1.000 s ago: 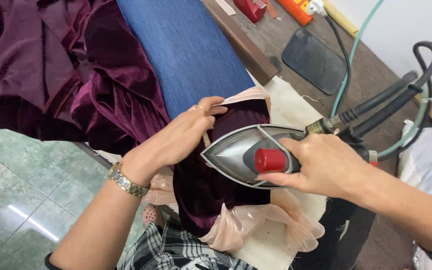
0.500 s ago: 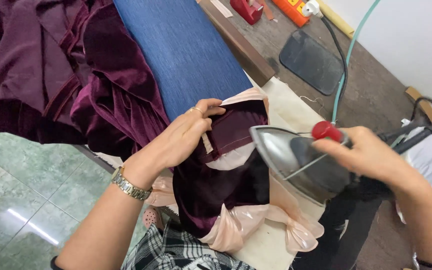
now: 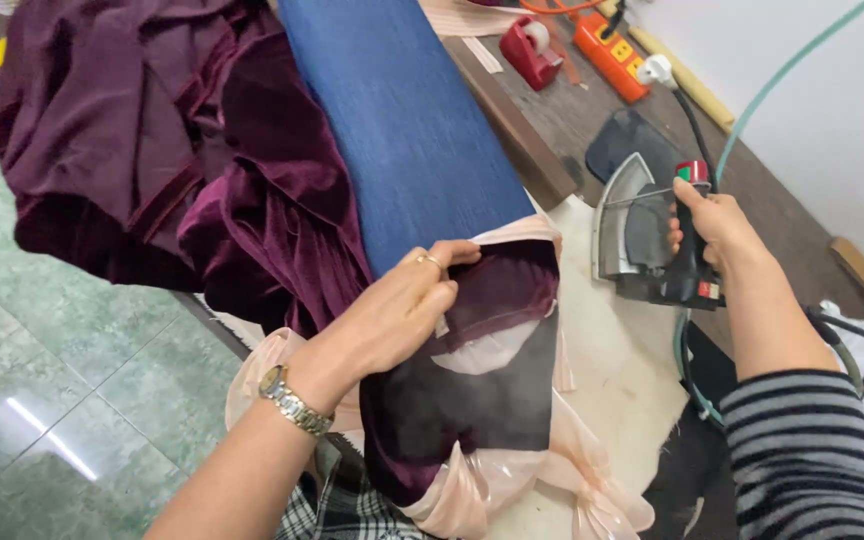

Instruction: Pressing and shaping velvet and pleated fabric components using a steam iron on an ironing board.

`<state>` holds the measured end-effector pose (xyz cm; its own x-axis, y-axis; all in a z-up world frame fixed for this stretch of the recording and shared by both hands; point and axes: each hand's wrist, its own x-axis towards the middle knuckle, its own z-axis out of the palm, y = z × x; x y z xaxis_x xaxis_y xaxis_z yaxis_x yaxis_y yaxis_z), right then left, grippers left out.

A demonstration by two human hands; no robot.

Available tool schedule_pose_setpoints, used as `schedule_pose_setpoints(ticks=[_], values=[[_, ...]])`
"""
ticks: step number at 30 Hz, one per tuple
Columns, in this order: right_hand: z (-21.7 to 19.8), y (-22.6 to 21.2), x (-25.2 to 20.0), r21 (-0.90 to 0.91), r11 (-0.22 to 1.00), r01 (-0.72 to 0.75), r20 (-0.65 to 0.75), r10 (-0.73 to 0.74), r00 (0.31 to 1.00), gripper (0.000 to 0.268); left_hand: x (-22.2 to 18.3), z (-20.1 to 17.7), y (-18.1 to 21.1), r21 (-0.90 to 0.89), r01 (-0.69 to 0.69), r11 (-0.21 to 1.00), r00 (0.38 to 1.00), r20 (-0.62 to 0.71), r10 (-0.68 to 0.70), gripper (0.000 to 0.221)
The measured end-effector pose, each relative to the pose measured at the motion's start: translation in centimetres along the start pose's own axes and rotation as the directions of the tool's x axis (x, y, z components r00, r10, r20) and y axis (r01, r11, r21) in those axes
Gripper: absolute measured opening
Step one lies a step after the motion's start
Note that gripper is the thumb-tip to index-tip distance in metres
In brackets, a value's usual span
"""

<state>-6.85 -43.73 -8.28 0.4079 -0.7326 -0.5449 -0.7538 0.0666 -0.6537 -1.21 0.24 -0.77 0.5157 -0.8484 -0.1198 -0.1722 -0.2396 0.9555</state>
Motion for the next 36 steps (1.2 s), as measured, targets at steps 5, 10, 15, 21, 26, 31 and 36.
schedule_pose_setpoints(ticks=[5, 10, 15, 21, 26, 31, 36], values=[[0.9, -0.8, 1.7, -0.111, 0.994, -0.023, -0.074, 0.015, 0.997, 0.052, 0.2, 0.4, -0.3, 0.098, 0.035, 0.995, 0.998, -0.046, -0.031, 0.045], [0.2, 1.3, 0.9, -0.727, 0.187, 0.661, 0.17, -0.883, 0.437, 0.057, 0.4, 2.7, -2.6, 0.305, -0.172, 0.936, 0.884, -0.372, 0.284, 0.036], [7.4, -1.3, -15.9, -0.101, 0.451, 0.887, 0.697, -0.604, 0.386, 0.079, 0.6, 3.0, -4.3, 0.593, 0.09, 0.8, 0.923, -0.352, 0.157, 0.044], [6.6, 3.5, -14.2, -0.153, 0.695, 0.703, 0.597, -0.502, 0.626, 0.034, -2.5, 0.9, -3.5, 0.094, -0.064, 0.994, 0.966, -0.243, 0.085, 0.024], [3.5, 4.2, -19.7, 0.007, 0.667, 0.745, 0.531, -0.634, 0.562, 0.011, -5.1, -1.0, -3.8, 0.032, 0.028, 0.999, 0.98, -0.197, -0.021, 0.024], [3.8, 3.2, -28.0, 0.106, 0.695, 0.711, 0.479, -0.663, 0.576, 0.02, -6.9, -2.2, -1.0, 0.162, 0.17, 0.972, 0.981, -0.122, -0.152, 0.025], [5.0, 4.2, -31.7, 0.205, 0.626, 0.752, 0.543, -0.712, 0.445, 0.022, -7.8, -0.1, 3.3, 0.201, -0.255, 0.946, 0.962, 0.157, 0.226, 0.082]])
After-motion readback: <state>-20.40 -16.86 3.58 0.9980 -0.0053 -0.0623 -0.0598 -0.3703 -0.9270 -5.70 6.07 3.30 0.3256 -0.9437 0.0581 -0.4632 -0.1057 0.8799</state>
